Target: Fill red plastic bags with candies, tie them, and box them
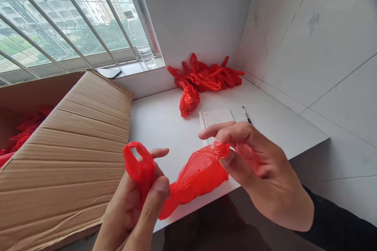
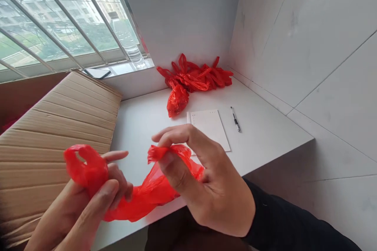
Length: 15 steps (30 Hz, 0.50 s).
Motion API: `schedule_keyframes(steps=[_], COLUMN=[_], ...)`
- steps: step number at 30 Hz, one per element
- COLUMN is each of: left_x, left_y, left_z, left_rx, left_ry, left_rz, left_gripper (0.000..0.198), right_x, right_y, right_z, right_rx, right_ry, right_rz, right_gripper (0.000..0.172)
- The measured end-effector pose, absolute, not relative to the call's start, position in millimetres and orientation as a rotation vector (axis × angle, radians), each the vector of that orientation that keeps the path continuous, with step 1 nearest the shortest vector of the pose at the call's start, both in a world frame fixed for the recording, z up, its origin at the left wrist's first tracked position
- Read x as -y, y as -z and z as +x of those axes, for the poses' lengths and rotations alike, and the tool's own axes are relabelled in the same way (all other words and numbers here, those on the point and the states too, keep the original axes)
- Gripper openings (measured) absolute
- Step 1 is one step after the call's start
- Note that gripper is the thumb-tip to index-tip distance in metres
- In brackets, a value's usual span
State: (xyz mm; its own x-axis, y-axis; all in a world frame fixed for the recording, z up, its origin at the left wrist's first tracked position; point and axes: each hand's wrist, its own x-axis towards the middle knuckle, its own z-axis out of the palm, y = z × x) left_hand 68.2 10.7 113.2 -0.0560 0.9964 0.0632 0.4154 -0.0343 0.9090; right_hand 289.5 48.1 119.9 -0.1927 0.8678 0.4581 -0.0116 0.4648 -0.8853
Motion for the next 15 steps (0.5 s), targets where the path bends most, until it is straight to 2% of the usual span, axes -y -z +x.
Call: schedule_keyframes(steps=[3, 4, 5, 7, 8, 11, 13, 15], left_x=[-11.2, -11.9, -13.0, -16.2, -18.1, -23.8, -27.5, -31.8], left_y=[-120.1, -122.3, -124.8, -130.0, -132.0, -131.3, -124.8, -116.9], left_z=[75.0, 80.8, 87.1, 97.7, 100.5, 97.6, 89.4, 81.0], left_rx=[-1.512, -1.48, -1.434, -1.294, -1.243, -1.245, -1.279, -1.254], left_ry=[-0.956, -0.913, -0.866, -0.795, -0.788, -0.898, -0.996, -1.054], left_rz=[1.717, 1.758, 1.777, 1.782, 1.764, 1.626, 1.471, 1.283], left_gripper=[0.062, 0.062, 0.055, 0.023, 0.016, 0.041, 0.039, 0.029], right_x=[-52.2, -53.3, -54.6, -58.7, -61.4, -70.2, -73.6, -73.6], right_y=[-121.1, -122.9, -125.3, -130.0, -131.6, -131.5, -128.7, -126.0], right_z=[291.7, 289.0, 285.6, 279.3, 277.4, 277.6, 280.0, 281.0], right_rx=[1.694, 1.766, 1.838, 1.941, 1.958, 1.909, 1.867, 1.83], right_ry=[-0.869, -0.846, -0.833, -0.842, -0.86, -0.911, -0.932, -0.945], right_rz=[-0.744, -0.705, -0.655, -0.577, -0.574, -0.671, -0.717, -0.724], right_gripper=[0.012, 0.013, 0.014, 0.017, 0.022, 0.031, 0.02, 0.009])
